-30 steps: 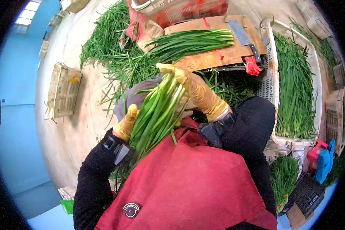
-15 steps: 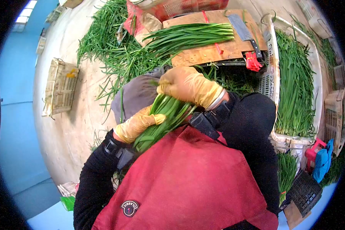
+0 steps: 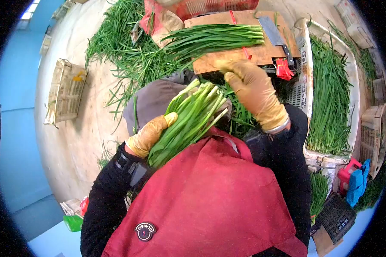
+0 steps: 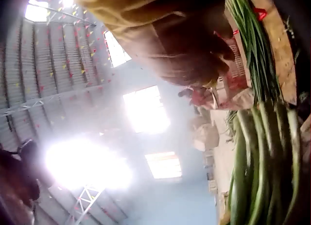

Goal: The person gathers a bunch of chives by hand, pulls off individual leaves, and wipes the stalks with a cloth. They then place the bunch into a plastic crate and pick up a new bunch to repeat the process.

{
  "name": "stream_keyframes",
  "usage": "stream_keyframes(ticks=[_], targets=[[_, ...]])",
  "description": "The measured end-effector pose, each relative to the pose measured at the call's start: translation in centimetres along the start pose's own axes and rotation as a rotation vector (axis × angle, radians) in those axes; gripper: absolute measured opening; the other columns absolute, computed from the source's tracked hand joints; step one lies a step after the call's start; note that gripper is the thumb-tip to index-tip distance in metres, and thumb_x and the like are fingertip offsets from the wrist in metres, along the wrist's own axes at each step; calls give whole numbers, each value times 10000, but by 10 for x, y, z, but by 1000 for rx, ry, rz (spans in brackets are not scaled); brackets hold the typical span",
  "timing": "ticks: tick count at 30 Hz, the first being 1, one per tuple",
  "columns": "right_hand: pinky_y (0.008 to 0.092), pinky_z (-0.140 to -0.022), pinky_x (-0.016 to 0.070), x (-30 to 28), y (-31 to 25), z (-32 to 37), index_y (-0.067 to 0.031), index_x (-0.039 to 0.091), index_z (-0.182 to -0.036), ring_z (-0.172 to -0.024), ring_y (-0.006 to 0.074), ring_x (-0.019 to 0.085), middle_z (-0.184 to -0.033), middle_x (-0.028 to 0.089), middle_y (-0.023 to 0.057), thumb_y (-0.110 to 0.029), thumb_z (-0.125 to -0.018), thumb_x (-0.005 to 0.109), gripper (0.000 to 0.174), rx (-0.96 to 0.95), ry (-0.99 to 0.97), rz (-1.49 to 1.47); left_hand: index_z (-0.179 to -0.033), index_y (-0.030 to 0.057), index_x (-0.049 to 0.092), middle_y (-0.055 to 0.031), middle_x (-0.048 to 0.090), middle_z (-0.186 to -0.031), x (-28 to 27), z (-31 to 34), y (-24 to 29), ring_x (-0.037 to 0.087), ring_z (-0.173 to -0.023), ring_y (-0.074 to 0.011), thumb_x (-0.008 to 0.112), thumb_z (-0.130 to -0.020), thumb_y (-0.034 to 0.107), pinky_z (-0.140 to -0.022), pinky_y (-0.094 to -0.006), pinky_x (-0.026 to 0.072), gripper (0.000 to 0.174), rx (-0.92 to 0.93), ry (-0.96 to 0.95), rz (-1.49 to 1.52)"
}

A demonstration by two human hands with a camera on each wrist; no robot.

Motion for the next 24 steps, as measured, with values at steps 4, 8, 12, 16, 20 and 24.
stream_keyframes(ticks=[4, 8, 12, 16, 20, 24], targets=[[351, -876, 489, 36, -43, 8, -44, 642, -1120, -1001, 301, 617, -1064, 647, 135, -122, -877, 582, 262, -218, -149, 3, -1337, 9, 484, -111, 593, -1262, -11, -2, -3, 606, -1088, -178, 457, -991, 305, -965, -301, 471, 456, -31, 49, -28], [369, -819, 496, 47, -43, 10, -57, 635, -1101, -937, 317, 619, -1011, 634, 152, -139, -872, 579, 250, -109, -187, 41, -1322, 12, 498, -112, 596, -1257, -10, 2, -1, 611, -1076, -180, 456, -993, 300, -953, -308, 482, 440, -19, 62, -2], [397, -781, 499, 65, -45, 9, -73, 627, -1091, -892, 337, 624, -972, 645, 148, -215, -870, 583, 266, -69, -254, 219, -1295, 17, 520, -103, 616, -1220, -8, 0, -3, 623, -1040, -176, 459, -994, 298, -936, -309, 493, 417, -6, 59, -24], [329, -765, 516, 82, -53, 8, -39, 650, -1085, -869, 272, 654, -1001, 673, 118, -116, -851, 617, 249, -96, -187, -316, -1272, 24, 536, -94, 633, -1181, -23, -6, -5, 632, -1006, -171, 455, -997, 286, -916, -308, 505, 389, -37, 84, -120], [168, -584, 422, 56, -70, -5, -23, 664, -1104, -628, 29, 519, -864, 652, 17, -51, -894, 588, 225, 223, -203, -880, -1268, 19, 535, -99, 640, -1166, -15, -7, -8, 642, -993, -178, 447, -1000, 271, -897, -308, 520, 378, -25, 50, 72], [148, -545, 411, 21, -69, -10, -15, 659, -1116, -576, 15, 496, -808, 656, 41, -124, -919, 596, 234, 118, 6, -1086, -1288, 22, 518, -93, 622, -1198, -19, -5, -4, 627, -1017, -167, 447, -998, 299, -904, -297, 506, 408, -15, 73, -12]])
Point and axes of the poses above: each hand's wrist, its own z-axis away from the middle knuckle, its own x-axis out of the palm, y = z × x, the point moved 8 cm from there along -z, towards the middle knuckle
